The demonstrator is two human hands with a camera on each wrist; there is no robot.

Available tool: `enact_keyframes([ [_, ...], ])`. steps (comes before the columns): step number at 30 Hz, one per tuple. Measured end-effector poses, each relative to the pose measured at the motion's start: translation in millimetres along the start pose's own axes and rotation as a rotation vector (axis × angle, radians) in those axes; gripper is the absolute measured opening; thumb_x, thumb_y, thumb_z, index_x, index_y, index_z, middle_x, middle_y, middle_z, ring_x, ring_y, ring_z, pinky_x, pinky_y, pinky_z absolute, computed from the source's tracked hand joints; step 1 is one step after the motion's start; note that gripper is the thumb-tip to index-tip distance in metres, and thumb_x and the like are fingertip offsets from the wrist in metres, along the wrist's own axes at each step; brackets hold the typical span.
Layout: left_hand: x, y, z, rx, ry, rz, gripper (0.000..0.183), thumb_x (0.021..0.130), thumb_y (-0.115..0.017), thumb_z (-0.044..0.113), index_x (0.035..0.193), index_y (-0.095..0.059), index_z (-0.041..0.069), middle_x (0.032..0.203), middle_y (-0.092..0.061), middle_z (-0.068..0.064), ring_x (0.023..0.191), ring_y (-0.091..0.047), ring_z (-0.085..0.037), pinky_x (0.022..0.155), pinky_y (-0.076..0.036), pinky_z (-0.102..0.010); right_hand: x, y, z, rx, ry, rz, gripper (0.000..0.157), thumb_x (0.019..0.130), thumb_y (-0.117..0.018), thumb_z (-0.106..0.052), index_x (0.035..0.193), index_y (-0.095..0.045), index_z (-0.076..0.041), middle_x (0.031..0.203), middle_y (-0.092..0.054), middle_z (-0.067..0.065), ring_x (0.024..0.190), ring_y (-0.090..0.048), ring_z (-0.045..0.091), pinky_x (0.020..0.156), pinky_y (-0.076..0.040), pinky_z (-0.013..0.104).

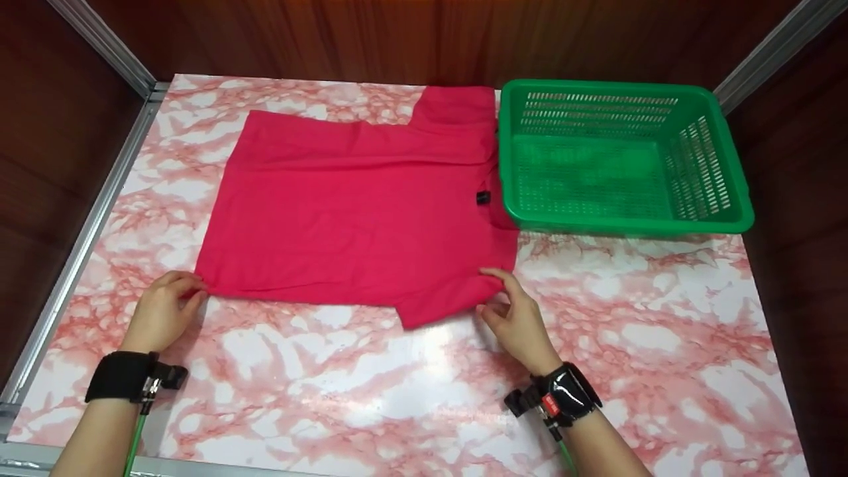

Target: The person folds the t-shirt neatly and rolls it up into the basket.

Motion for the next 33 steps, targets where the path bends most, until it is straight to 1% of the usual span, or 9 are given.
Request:
enact_keyframes([
  [4, 1.0, -0.5, -0.3, -0.005, 0.006, -0.006, 0.006, 0.084, -0.066, 0.001, 0.087, -0.069, -0.003, 0.101, -0.062, -0.019, 0.095, -0.056, -0.038, 0.082, -0.048, -0.051, 9, 1.2, -3, -0.139, 0.116, 0.057, 0.054, 0.084, -0.062, 0.010, 0.132, -0.053, -0.013, 0.124, -0.057, 0.011, 0.096, -0.066, 0.027, 0.060, -0.051, 0.017],
  [7, 1.5, -0.8, -0.4, -0.012, 0.004, -0.006, 0.006, 0.084, -0.066, 0.001, 0.087, -0.069, -0.003, 0.100, -0.062, -0.019, 0.095, -0.056, -0.038, 0.082, -0.048, -0.050, 13, 6.5, -9, -0.210, 0.177, 0.182, 0.031, 0.085, -0.065, 0.004, 0.114, -0.065, -0.007, 0.109, -0.065, 0.009, 0.092, -0.065, 0.013, 0.067, -0.052, 0.014],
  [10, 1.4, -1.4, -1.1, -0.022, 0.003, -0.006, 0.005, 0.084, -0.066, 0.000, 0.087, -0.069, -0.003, 0.100, -0.062, -0.019, 0.094, -0.056, -0.038, 0.082, -0.048, -0.050, 14, 10.7, -17, -0.258, 0.200, 0.276, 0.012, 0.087, -0.064, -0.001, 0.099, -0.067, 0.001, 0.096, -0.066, 0.008, 0.090, -0.060, -0.001, 0.079, -0.048, 0.009],
  [17, 1.5, -0.8, -2.5, -0.017, -0.002, -0.007, 0.008, 0.084, -0.067, 0.002, 0.089, -0.070, -0.003, 0.099, -0.062, -0.020, 0.095, -0.056, -0.038, 0.081, -0.048, -0.050, 12, 13.2, -22, -0.376, 0.182, 0.298, 0.014, 0.094, -0.057, -0.009, 0.101, -0.057, 0.003, 0.099, -0.060, 0.013, 0.093, -0.053, -0.004, 0.081, -0.039, 0.002],
  [19, 1.8, -0.7, -2.9, -0.020, 0.001, -0.008, 0.008, 0.084, -0.067, 0.002, 0.089, -0.070, -0.003, 0.099, -0.061, -0.020, 0.095, -0.056, -0.038, 0.081, -0.048, -0.050, 12, 13.6, -23, -0.356, 0.160, 0.308, 0.016, 0.095, -0.055, -0.012, 0.102, -0.056, 0.002, 0.097, -0.062, 0.012, 0.092, -0.053, -0.008, 0.079, -0.039, 0.002],
  [22, 2.1, -1.1, -3.2, -0.025, 0.006, -0.011, 0.008, 0.084, -0.066, 0.001, 0.090, -0.070, -0.003, 0.100, -0.061, -0.020, 0.096, -0.056, -0.038, 0.082, -0.048, -0.051, 11, 14.3, -22, -0.283, 0.109, 0.315, 0.018, 0.095, -0.057, -0.015, 0.103, -0.058, 0.001, 0.083, -0.063, 0.008, 0.074, -0.054, -0.008, 0.064, -0.041, 0.007],
  [25, 2.5, -1.5, -3.2, -0.034, 0.010, -0.015, 0.008, 0.084, -0.066, 0.000, 0.090, -0.070, -0.003, 0.100, -0.061, -0.020, 0.096, -0.056, -0.038, 0.082, -0.047, -0.051, 11, 14.8, -19, -0.153, 0.026, 0.292, 0.021, 0.093, -0.060, -0.018, 0.103, -0.061, 0.000, 0.067, -0.056, 0.000, 0.055, -0.045, 0.000, 0.049, -0.037, 0.015],
  [29, 3.0, -1.5, -3.4, -0.036, 0.012, -0.017, 0.008, 0.084, -0.066, 0.000, 0.090, -0.070, -0.002, 0.100, -0.062, -0.019, 0.096, -0.056, -0.038, 0.081, -0.048, -0.051, 9, 14.1, -15, -0.004, -0.092, 0.230, 0.025, 0.094, -0.059, -0.023, 0.104, -0.058, 0.000, 0.064, -0.046, -0.008, 0.055, -0.040, 0.003, 0.049, -0.034, 0.020],
  [33, 3.6, -1.1, -3.4, -0.033, 0.016, -0.015, 0.007, 0.084, -0.066, 0.000, 0.090, -0.070, -0.002, 0.099, -0.062, -0.019, 0.095, -0.056, -0.038, 0.080, -0.048, -0.051, 9, 14.9, -12, 0.035, -0.101, 0.204, 0.022, 0.095, -0.056, -0.020, 0.103, -0.053, 0.000, 0.066, -0.042, -0.008, 0.057, -0.037, 0.004, 0.049, -0.032, 0.021],
])
Point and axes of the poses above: each hand's wrist, its own x-axis towards the middle knuckle, its own y-axis out of the back of the hand, z = x × y, the point moved 5 cm from there along x, towards the middle knuckle
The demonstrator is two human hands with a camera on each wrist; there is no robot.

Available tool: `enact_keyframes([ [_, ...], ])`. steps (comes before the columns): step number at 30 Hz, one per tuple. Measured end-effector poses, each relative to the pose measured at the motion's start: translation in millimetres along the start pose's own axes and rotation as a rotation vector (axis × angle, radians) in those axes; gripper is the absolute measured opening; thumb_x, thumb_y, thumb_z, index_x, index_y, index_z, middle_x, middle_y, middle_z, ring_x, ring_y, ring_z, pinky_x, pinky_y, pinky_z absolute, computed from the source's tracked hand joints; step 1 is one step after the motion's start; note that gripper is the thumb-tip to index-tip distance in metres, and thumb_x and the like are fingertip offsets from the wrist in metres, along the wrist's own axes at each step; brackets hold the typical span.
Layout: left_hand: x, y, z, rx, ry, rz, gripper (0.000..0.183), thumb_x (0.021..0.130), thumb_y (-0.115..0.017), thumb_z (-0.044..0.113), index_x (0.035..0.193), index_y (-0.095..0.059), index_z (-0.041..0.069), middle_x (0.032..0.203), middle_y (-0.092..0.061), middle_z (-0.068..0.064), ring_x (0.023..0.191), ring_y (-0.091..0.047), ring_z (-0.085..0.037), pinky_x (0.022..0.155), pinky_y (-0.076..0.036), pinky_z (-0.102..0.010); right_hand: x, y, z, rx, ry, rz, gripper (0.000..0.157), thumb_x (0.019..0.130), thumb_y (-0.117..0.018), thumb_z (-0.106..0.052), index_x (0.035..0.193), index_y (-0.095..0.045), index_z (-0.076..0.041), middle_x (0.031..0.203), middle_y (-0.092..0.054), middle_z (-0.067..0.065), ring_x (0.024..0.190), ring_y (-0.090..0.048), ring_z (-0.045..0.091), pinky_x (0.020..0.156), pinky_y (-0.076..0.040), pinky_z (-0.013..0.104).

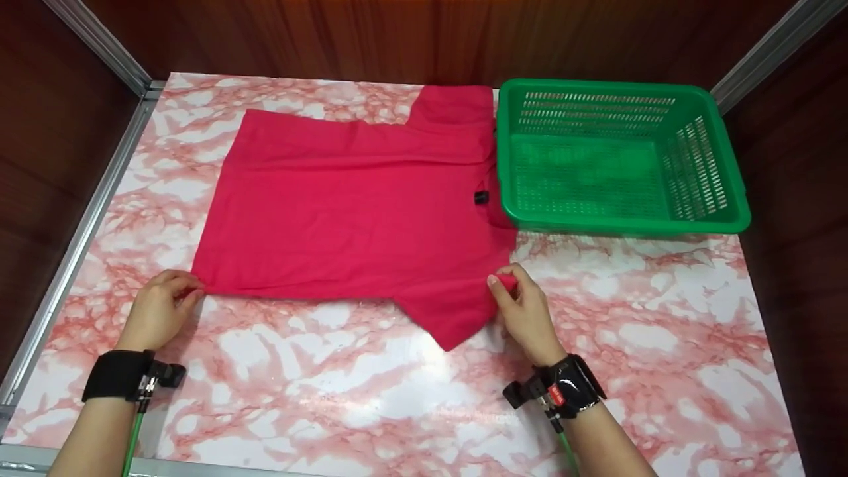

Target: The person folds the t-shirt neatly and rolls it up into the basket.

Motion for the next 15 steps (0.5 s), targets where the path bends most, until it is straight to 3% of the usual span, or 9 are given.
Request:
enact_keyframes([
  [4, 0.2, -0.1, 0.1, -0.003, 0.007, -0.006, 0.007, 0.085, -0.066, 0.001, 0.090, -0.070, -0.002, 0.099, -0.061, -0.019, 0.095, -0.056, -0.038, 0.080, -0.048, -0.051, 0, 2.6, 3, -0.086, 0.046, 0.004, 0.019, 0.094, -0.058, -0.017, 0.106, -0.054, -0.003, 0.058, -0.045, -0.007, 0.048, -0.042, 0.003, 0.043, -0.035, 0.021],
  [7, 0.0, -0.2, -0.3, -0.006, 0.006, -0.013, 0.008, 0.085, -0.065, 0.003, 0.090, -0.070, -0.001, 0.100, -0.061, -0.018, 0.096, -0.055, -0.037, 0.081, -0.048, -0.051, -4, 5.7, 7, -0.193, 0.049, -0.031, 0.028, 0.093, -0.060, -0.020, 0.117, -0.052, -0.008, 0.050, -0.041, -0.005, 0.042, -0.042, 0.004, 0.039, -0.036, 0.024],
  [11, -2.0, 0.5, -2.0, -0.010, -0.018, -0.025, 0.008, 0.083, -0.067, 0.001, 0.091, -0.070, 0.000, 0.100, -0.061, -0.016, 0.098, -0.055, -0.035, 0.083, -0.048, -0.048, -15, 9.9, 16, -0.246, -0.001, -0.165, 0.048, 0.092, -0.062, -0.026, 0.132, -0.040, -0.012, 0.056, -0.040, -0.004, 0.049, -0.043, 0.006, 0.044, -0.038, 0.024],
  [15, -4.4, 1.3, -3.6, -0.018, -0.057, -0.041, 0.014, 0.078, -0.069, -0.005, 0.091, -0.070, 0.000, 0.101, -0.061, -0.016, 0.100, -0.055, -0.035, 0.086, -0.047, -0.047, -31, 13.4, 25, -0.205, -0.045, -0.315, 0.043, 0.096, -0.056, -0.025, 0.133, -0.038, -0.012, 0.074, -0.050, 0.002, 0.065, -0.051, 0.009, 0.055, -0.042, 0.025],
])
Point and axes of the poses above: each hand's wrist, its own x-axis towards the middle knuckle, its own y-axis out of the back of the hand, z = x × y, the point moved 5 cm from there along x, towards the middle knuckle
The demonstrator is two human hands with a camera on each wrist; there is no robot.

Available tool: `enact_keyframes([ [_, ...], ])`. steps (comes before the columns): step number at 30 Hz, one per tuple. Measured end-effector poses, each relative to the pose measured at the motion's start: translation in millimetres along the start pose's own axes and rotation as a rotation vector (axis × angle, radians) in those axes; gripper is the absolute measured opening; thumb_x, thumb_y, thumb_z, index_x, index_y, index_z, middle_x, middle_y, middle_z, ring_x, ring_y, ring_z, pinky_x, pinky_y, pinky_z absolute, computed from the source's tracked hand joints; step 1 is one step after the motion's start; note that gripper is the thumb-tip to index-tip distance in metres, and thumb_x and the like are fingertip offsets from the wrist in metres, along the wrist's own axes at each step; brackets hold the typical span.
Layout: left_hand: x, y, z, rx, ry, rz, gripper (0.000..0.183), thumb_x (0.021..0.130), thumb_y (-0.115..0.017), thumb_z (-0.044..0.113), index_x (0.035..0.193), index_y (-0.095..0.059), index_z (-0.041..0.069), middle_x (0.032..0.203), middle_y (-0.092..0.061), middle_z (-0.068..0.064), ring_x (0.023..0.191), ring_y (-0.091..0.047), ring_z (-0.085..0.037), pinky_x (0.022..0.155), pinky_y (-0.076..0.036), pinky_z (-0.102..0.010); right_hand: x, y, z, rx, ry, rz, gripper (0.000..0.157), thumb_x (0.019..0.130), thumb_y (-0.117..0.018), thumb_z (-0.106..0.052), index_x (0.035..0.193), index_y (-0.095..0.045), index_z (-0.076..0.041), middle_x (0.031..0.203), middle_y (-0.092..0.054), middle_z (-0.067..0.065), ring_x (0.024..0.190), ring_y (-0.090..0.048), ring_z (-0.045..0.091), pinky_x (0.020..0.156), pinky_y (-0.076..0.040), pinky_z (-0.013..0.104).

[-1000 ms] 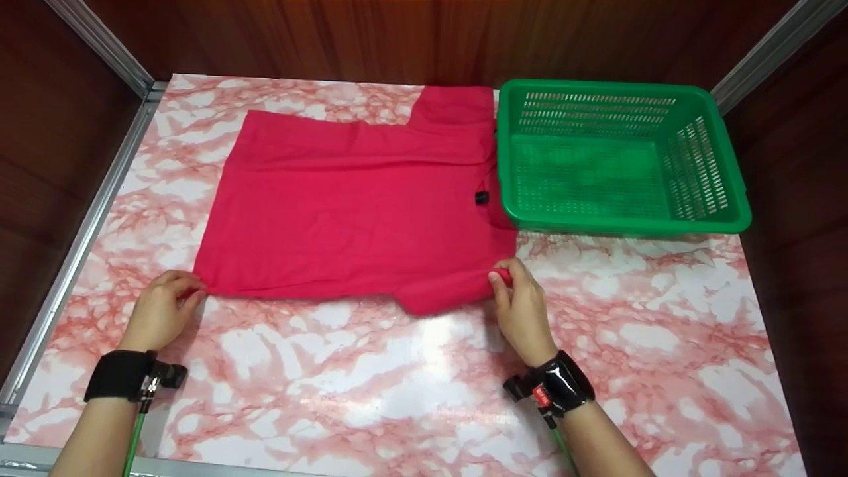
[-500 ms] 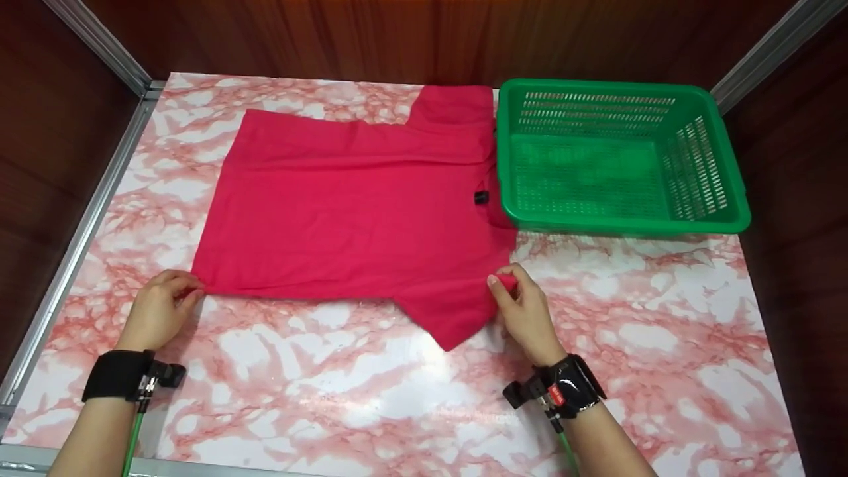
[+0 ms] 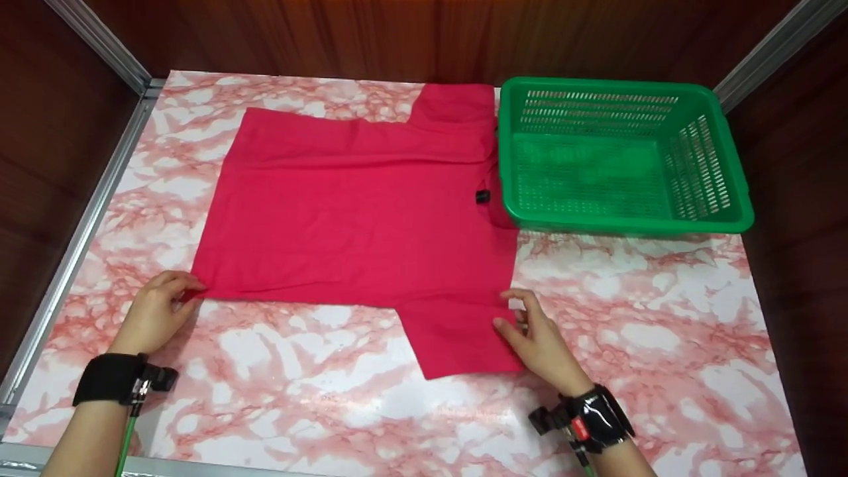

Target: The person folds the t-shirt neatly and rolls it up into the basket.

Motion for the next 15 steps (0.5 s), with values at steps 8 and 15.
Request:
enact_keyframes([
  [8, -1.1, 0.9, -2.4, 0.010, -0.024, -0.021, 0.015, 0.078, -0.068, -0.005, 0.092, -0.070, 0.000, 0.105, -0.060, -0.016, 0.103, -0.053, -0.034, 0.086, -0.047, -0.046, -27, -15.9, 12, 0.000, 0.119, -0.286, 0.053, 0.087, -0.038, 0.016, 0.132, -0.043, -0.009, 0.105, -0.058, 0.018, 0.075, -0.058, 0.012, 0.061, -0.051, 0.027],
  [15, -2.4, 1.7, -4.5, 0.004, -0.050, -0.002, 0.014, 0.077, -0.067, -0.009, 0.088, -0.070, -0.001, 0.102, -0.060, -0.017, 0.101, -0.054, -0.034, 0.088, -0.046, -0.046, -36, -27.5, 3, -0.322, 0.432, -0.160, 0.061, 0.071, -0.062, 0.020, 0.118, -0.064, -0.019, 0.117, -0.064, 0.000, 0.105, -0.053, -0.001, 0.076, -0.042, 0.011],
])
Point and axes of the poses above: each hand's wrist, its own x-axis towards the middle knuckle, its own y-axis out of the back of the hand, z = x × y, the point moved 5 cm from there along x, towards the middle knuckle
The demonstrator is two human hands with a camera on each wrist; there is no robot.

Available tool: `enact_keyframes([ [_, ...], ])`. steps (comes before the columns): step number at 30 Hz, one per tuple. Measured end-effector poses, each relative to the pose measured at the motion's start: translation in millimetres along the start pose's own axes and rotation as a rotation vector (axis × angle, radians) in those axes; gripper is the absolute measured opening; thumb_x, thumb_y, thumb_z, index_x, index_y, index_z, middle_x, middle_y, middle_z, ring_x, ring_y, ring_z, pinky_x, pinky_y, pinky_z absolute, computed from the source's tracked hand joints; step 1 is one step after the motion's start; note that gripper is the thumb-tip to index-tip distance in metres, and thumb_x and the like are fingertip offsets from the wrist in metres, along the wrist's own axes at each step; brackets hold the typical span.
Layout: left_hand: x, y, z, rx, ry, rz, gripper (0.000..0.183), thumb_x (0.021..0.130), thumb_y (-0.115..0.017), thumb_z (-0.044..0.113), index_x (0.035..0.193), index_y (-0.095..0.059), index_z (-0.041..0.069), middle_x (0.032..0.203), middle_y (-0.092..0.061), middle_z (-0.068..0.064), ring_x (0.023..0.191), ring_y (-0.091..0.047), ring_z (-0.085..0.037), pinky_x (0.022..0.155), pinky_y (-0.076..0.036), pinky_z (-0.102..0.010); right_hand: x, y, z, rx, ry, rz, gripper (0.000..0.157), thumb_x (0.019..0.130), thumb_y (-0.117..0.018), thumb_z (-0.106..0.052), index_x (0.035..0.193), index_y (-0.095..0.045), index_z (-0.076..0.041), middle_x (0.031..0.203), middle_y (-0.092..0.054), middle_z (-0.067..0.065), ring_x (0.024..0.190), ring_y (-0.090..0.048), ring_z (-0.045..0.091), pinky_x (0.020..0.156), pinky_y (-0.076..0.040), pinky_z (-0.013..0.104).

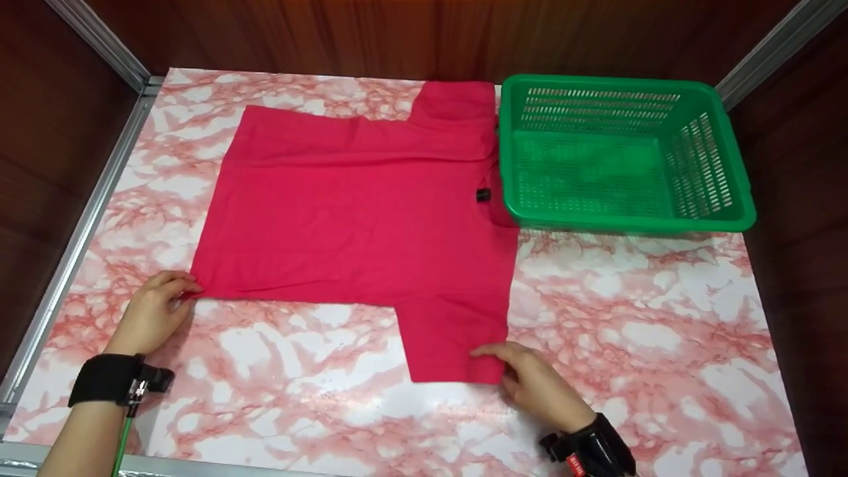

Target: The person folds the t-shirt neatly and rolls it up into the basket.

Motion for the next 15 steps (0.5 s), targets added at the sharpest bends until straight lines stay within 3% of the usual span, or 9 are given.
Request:
enact_keyframes([
  [3, -0.9, 1.0, 0.0, 0.007, -0.016, 0.019, 0.010, 0.078, -0.069, -0.006, 0.086, -0.071, -0.001, 0.099, -0.062, -0.017, 0.099, -0.056, -0.034, 0.087, -0.047, -0.046, 2, 4.6, -5, -0.063, 0.079, 0.129, 0.046, 0.069, -0.075, 0.010, 0.106, -0.070, -0.017, 0.101, -0.066, -0.004, 0.088, -0.055, -0.001, 0.069, -0.042, 0.009],
  [5, -1.3, 1.5, 0.0, 0.013, -0.021, 0.030, 0.008, 0.079, -0.070, -0.004, 0.086, -0.072, 0.000, 0.099, -0.063, -0.016, 0.100, -0.056, -0.033, 0.087, -0.047, -0.046, 3, 10.2, -9, -0.123, 0.158, 0.225, 0.036, 0.067, -0.079, 0.003, 0.098, -0.074, -0.015, 0.088, -0.060, -0.006, 0.076, -0.049, -0.001, 0.062, -0.038, 0.009],
  [8, -0.9, 3.2, 2.0, 0.027, -0.037, 0.040, 0.006, 0.081, -0.069, -0.002, 0.086, -0.071, 0.000, 0.099, -0.064, -0.015, 0.100, -0.055, -0.032, 0.088, -0.046, -0.045, 4, 21.1, -16, -0.272, 0.284, 0.378, 0.006, 0.081, -0.074, -0.016, 0.086, -0.076, -0.014, 0.077, -0.048, -0.004, 0.069, -0.040, 0.004, 0.057, -0.032, 0.013],
  [11, -0.7, 5.2, 4.9, 0.041, -0.067, 0.046, 0.005, 0.082, -0.067, -0.001, 0.087, -0.070, 0.000, 0.098, -0.064, -0.015, 0.099, -0.055, -0.031, 0.089, -0.045, -0.043, 4, 31.4, -26, -0.398, 0.382, 0.488, 0.029, 0.089, -0.063, -0.036, 0.082, -0.075, -0.011, 0.082, -0.054, 0.005, 0.078, -0.046, 0.017, 0.074, -0.035, 0.018],
  [12, -0.9, 5.9, 5.9, 0.044, -0.075, 0.046, 0.005, 0.083, -0.067, 0.000, 0.088, -0.069, 0.000, 0.097, -0.065, -0.015, 0.098, -0.056, -0.031, 0.089, -0.044, -0.043, 5, 34.2, -30, -0.398, 0.408, 0.511, 0.035, 0.092, -0.058, -0.039, 0.082, -0.075, -0.010, 0.085, -0.057, 0.007, 0.081, -0.049, 0.022, 0.080, -0.036, 0.021],
  [15, -2.9, 7.5, 8.2, 0.054, -0.086, 0.044, 0.005, 0.084, -0.066, 0.000, 0.089, -0.067, 0.001, 0.093, -0.066, -0.013, 0.095, -0.057, -0.030, 0.088, -0.043, -0.042, 7, 40.4, -43, -0.315, 0.480, 0.543, 0.031, 0.093, -0.057, -0.031, 0.088, -0.074, -0.006, 0.091, -0.064, 0.011, 0.090, -0.054, 0.028, 0.094, -0.035, 0.027],
])
Point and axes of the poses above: each hand's wrist, its own x-axis towards the middle knuckle, its own y-axis out of the back of the hand, z = x × y, the point moved 5 cm from there along x, towards the middle knuckle
